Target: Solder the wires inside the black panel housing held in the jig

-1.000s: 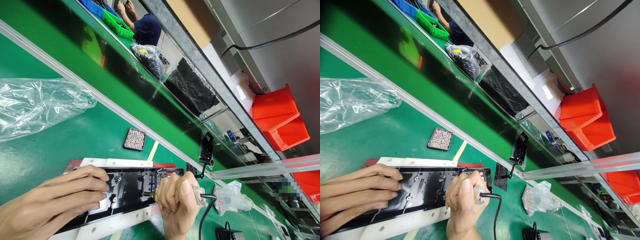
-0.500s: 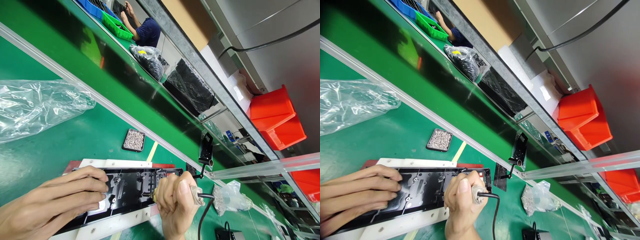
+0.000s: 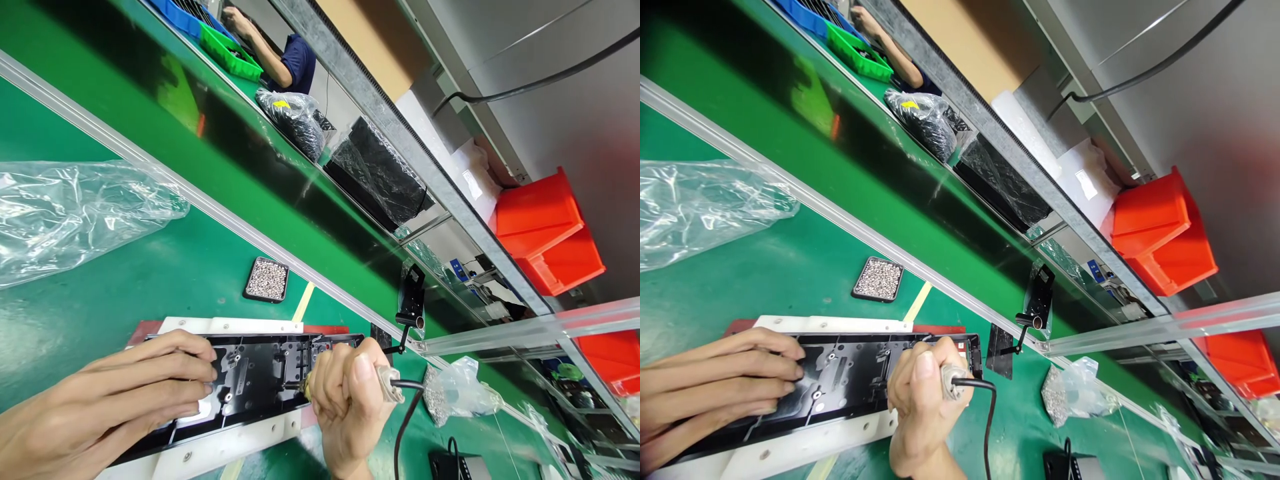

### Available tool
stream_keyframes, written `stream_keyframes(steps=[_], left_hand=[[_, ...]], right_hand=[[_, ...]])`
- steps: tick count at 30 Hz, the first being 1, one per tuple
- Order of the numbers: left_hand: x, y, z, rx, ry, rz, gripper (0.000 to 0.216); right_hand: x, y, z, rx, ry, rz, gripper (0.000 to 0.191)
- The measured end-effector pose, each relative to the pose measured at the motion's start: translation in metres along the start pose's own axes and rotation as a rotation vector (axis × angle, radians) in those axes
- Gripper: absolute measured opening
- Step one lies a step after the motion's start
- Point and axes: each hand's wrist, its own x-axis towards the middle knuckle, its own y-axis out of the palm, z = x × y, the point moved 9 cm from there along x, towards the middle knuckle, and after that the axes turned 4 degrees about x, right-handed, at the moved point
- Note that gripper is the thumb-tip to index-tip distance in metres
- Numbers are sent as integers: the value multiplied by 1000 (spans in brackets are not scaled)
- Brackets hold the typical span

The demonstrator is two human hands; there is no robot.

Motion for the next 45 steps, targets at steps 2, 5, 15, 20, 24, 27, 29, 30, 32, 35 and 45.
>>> stream_keyframes(steps=[2, 5, 15, 20, 24, 27, 29, 30, 32, 35, 45], left_hand=[[0, 6, -2, 52, 74, 74, 49], [-6, 7, 1, 98, 104, 74, 47], [-17, 14, 14, 102, 78, 107, 47], [-19, 14, 18, 65, 72, 74, 48], [-16, 12, 16, 80, 98, 114, 46], [-11, 8, 11, 100, 97, 122, 45], [-8, 3, 6, 103, 117, 95, 46], [-7, 2, 3, 105, 132, 87, 47], [-6, 2, 1, 108, 141, 91, 49], [-5, 3, 4, 105, 123, 95, 50], [-14, 9, 12, 65, 76, 120, 48]], right_hand=[[-1, -1, -2, 12, 5, -14, 57], [0, -1, -2, 16, 2, -24, 56], [-2, -1, -5, 66, 16, -29, 58], [-2, -1, -6, 75, 4, -31, 57], [-2, -1, -5, 67, 3, -36, 57], [-1, -1, -4, 70, 4, -30, 58], [-1, -1, -4, 74, 6, -27, 58], [-1, -1, -4, 76, 8, -26, 58], [0, 0, -4, 81, 8, -20, 57], [1, 0, -4, 80, 10, -21, 57], [-2, -2, -5, 60, 16, -32, 58]])
